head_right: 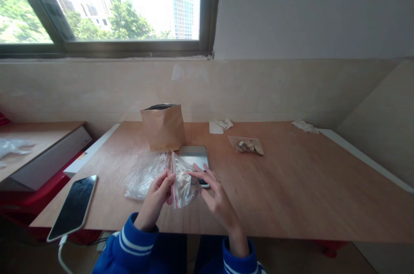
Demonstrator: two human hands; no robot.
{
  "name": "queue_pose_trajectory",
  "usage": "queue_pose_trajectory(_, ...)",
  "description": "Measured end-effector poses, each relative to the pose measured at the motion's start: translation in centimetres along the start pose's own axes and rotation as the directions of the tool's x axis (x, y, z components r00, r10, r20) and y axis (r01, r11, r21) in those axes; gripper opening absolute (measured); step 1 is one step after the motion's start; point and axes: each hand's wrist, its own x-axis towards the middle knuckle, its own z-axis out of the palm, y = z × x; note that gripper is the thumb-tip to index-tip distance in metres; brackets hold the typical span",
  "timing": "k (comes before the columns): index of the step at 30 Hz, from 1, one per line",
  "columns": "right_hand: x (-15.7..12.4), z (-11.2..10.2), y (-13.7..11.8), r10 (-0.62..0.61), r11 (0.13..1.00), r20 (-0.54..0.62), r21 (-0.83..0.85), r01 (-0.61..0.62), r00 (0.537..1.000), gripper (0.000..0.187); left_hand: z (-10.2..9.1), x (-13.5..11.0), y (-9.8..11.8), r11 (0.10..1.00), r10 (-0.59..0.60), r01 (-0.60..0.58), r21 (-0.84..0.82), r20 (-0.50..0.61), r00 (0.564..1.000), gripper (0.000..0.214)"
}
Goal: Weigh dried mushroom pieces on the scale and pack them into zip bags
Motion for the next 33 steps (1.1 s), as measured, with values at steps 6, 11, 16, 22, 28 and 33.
queue_pose_trajectory(6,-0.3,2.4,-1.6,0.161,0.98,-0.046,0.128,-0.154,0.986,0.034,0.6,-1.3,0.8,0.817,0.265,-0.328,0.475,0.195,0.944,0.021)
queue_pose_trajectory(11,-0.5,4.2,-0.7,0.352,0.861,-0.012,0.395,-0.319,0.936,0.048,1.1,-2.4,1.1,0.723,0.302,-0.453,0.521,0.351,0.886,0.01)
queue_pose_trajectory(16,-0.2,3.9,-0.3,0.291,0.901,-0.065,0.354,-0.251,0.954,0.042,0.8,-2.3,1.2,0.831,0.212,-0.343,0.437,0.321,0.923,0.022)
queue_pose_trajectory(22,0.6,4.8,-0.6,0.085,0.962,0.054,0.257,-0.096,0.995,0.041,1.2,-1.5,-0.1,0.904,0.142,-0.161,0.395,0.076,0.987,0.03)
queue_pose_trajectory(28,0.4,4.8,-1.0,0.03,0.985,0.045,0.168,-0.037,0.999,0.031,1.1,-1.3,0.0,0.912,0.121,-0.142,0.385,0.078,0.99,0.031)
queue_pose_trajectory(33,0.5,4.5,-1.6,-0.017,0.991,0.071,0.135,0.007,0.997,0.028,0.5,-1.1,0.3,0.887,0.152,-0.183,0.425,0.106,0.983,0.031)
